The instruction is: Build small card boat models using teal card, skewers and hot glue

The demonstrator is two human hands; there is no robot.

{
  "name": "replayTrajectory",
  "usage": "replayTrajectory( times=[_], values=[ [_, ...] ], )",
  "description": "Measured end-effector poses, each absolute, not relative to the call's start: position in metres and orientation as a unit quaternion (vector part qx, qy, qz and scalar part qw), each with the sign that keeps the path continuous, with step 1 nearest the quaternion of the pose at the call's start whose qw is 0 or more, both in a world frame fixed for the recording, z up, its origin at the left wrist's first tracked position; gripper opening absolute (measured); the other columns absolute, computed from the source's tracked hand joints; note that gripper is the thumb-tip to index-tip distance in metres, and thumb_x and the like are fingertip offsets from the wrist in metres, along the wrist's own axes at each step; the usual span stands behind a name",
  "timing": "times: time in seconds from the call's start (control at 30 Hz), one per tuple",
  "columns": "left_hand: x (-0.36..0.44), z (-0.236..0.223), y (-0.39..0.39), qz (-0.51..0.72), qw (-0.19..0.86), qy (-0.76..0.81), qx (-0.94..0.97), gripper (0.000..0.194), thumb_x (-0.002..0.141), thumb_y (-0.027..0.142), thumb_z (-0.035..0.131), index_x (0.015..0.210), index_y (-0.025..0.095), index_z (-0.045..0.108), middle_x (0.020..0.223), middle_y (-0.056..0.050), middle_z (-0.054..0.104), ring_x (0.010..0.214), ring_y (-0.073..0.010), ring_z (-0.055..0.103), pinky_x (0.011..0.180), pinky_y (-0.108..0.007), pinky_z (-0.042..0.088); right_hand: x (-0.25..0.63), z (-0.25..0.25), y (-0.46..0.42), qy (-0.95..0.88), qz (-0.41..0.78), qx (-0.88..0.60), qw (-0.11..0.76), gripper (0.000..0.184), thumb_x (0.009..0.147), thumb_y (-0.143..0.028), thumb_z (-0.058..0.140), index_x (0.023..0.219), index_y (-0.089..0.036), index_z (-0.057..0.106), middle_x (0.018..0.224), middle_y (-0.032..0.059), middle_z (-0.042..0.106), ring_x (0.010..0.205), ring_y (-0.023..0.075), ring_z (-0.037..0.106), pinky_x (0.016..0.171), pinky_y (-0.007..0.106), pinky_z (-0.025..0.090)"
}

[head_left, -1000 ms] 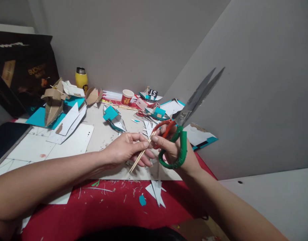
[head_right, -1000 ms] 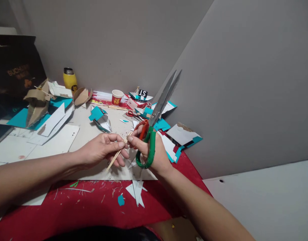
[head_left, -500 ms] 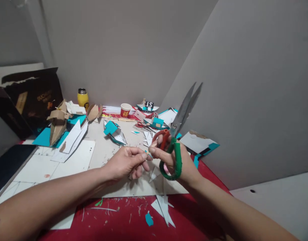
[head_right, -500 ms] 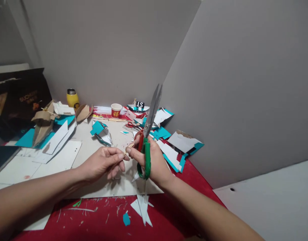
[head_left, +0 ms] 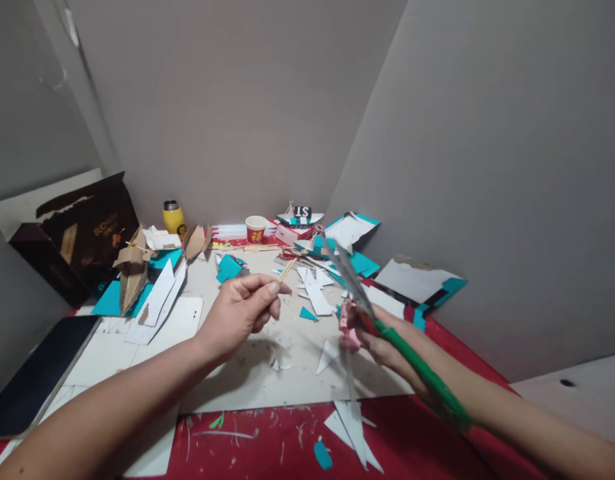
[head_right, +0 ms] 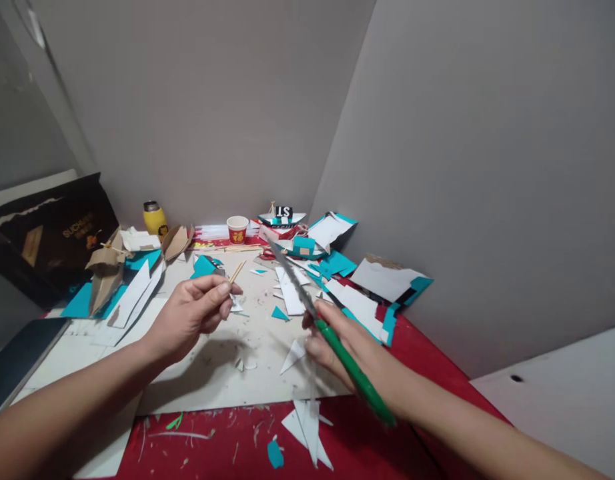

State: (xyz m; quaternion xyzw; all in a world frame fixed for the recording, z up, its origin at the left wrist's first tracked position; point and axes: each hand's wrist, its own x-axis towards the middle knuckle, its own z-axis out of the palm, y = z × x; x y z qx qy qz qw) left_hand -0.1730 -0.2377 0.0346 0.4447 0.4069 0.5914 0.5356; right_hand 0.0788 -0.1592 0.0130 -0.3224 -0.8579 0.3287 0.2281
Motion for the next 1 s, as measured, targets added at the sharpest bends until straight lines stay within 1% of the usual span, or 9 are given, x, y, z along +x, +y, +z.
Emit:
replayTrajectory(
  times=[0.1, 0.2, 0.33, 0.4, 0.53, 0.67, 0.8, 0.93, 1.0],
  values=[
    [-0.175, 0.041, -0.24, 0.599, 0.519, 0.411, 0.451, 0.019, 0.084, 0.034, 0.064, 0.086, 0.015, 0.069, 0.056, 0.005, 0.052, 0.04, -0.0013, 0.029, 0.038, -0.017, 0.017, 0.082, 0.016, -0.162, -0.887, 0.294, -0.313, 0.168, 0.046, 0.086, -0.058, 0.049, 0.112, -0.021, 0.055, 0.093, 0.0082, 0.063, 0.081, 0.0235, 0.06, 0.074, 0.035, 0.049],
    [-0.174, 0.044, -0.244, 0.591, 0.511, 0.415, 0.467, 0.022, 0.084, 0.037, 0.064, 0.086, 0.015, 0.068, 0.056, 0.005, 0.052, 0.041, -0.0022, 0.029, 0.039, -0.017, 0.018, 0.078, 0.019, -0.165, -0.907, 0.237, -0.314, 0.152, 0.053, 0.084, -0.059, 0.051, 0.12, -0.02, 0.05, 0.096, 0.01, 0.063, 0.082, 0.0245, 0.06, 0.075, 0.036, 0.048],
    [-0.169, 0.043, -0.247, 0.565, 0.512, 0.432, 0.482, 0.022, 0.085, 0.038, 0.063, 0.082, 0.016, 0.064, 0.055, 0.005, 0.052, 0.041, -0.0029, 0.027, 0.04, -0.018, 0.018, 0.068, 0.023, -0.17, -0.927, 0.194, -0.293, 0.131, 0.042, 0.085, -0.058, 0.05, 0.102, -0.019, 0.052, 0.086, 0.0079, 0.06, 0.073, 0.021, 0.054, 0.066, 0.033, 0.046],
    [-0.167, 0.042, -0.247, 0.55, 0.513, 0.434, 0.496, 0.023, 0.085, 0.038, 0.061, 0.079, 0.016, 0.062, 0.055, 0.006, 0.052, 0.041, -0.0032, 0.026, 0.04, -0.019, 0.018, 0.063, 0.025, -0.171, -0.93, 0.185, -0.293, 0.121, 0.04, 0.085, -0.056, 0.05, 0.101, -0.019, 0.051, 0.084, 0.0073, 0.06, 0.071, 0.0207, 0.053, 0.065, 0.033, 0.044],
    [-0.165, 0.04, -0.248, 0.525, 0.497, 0.442, 0.53, 0.029, 0.086, 0.042, 0.058, 0.076, 0.015, 0.063, 0.055, 0.005, 0.053, 0.042, -0.0045, 0.027, 0.042, -0.021, 0.019, 0.059, 0.026, -0.172, -0.93, 0.187, -0.294, 0.122, 0.042, 0.085, -0.053, 0.051, 0.109, -0.019, 0.051, 0.086, 0.0089, 0.063, 0.073, 0.022, 0.055, 0.066, 0.033, 0.044],
    [-0.164, 0.04, -0.249, 0.512, 0.485, 0.447, 0.55, 0.029, 0.086, 0.04, 0.057, 0.071, 0.016, 0.064, 0.056, 0.004, 0.054, 0.044, -0.0054, 0.029, 0.045, -0.022, 0.022, 0.061, 0.019, -0.169, -0.933, 0.167, -0.3, 0.106, 0.039, 0.085, -0.057, 0.049, 0.099, -0.02, 0.053, 0.078, 0.0073, 0.063, 0.066, 0.0218, 0.055, 0.059, 0.032, 0.041],
    [-0.164, 0.038, -0.249, 0.509, 0.465, 0.448, 0.57, 0.032, 0.087, 0.036, 0.055, 0.063, 0.016, 0.062, 0.055, 0.004, 0.053, 0.048, -0.0063, 0.034, 0.049, -0.023, 0.026, 0.063, 0.013, -0.165, -0.934, 0.156, -0.308, 0.095, 0.035, 0.085, -0.055, 0.05, 0.095, -0.022, 0.053, 0.074, 0.0058, 0.063, 0.062, 0.0212, 0.055, 0.057, 0.03, 0.038],
    [-0.162, 0.031, -0.247, 0.5, 0.473, 0.457, 0.564, 0.035, 0.088, 0.035, 0.055, 0.06, 0.015, 0.062, 0.05, 0.005, 0.048, 0.045, -0.0058, 0.029, 0.047, -0.023, 0.024, 0.063, 0.013, -0.169, -0.93, 0.155, -0.323, 0.083, 0.03, 0.086, -0.052, 0.048, 0.091, -0.022, 0.053, 0.069, 0.0042, 0.062, 0.06, 0.0203, 0.054, 0.056, 0.03, 0.036],
    [-0.16, 0.025, -0.244, 0.497, 0.493, 0.455, 0.55, 0.033, 0.086, 0.037, 0.057, 0.064, 0.015, 0.064, 0.051, 0.004, 0.049, 0.043, -0.0054, 0.029, 0.045, -0.023, 0.022, 0.065, 0.013, -0.171, -0.927, 0.171, -0.323, 0.081, 0.03, 0.087, -0.051, 0.047, 0.09, -0.022, 0.053, 0.07, 0.0041, 0.062, 0.061, 0.02, 0.054, 0.057, 0.029, 0.036]
  ],
)
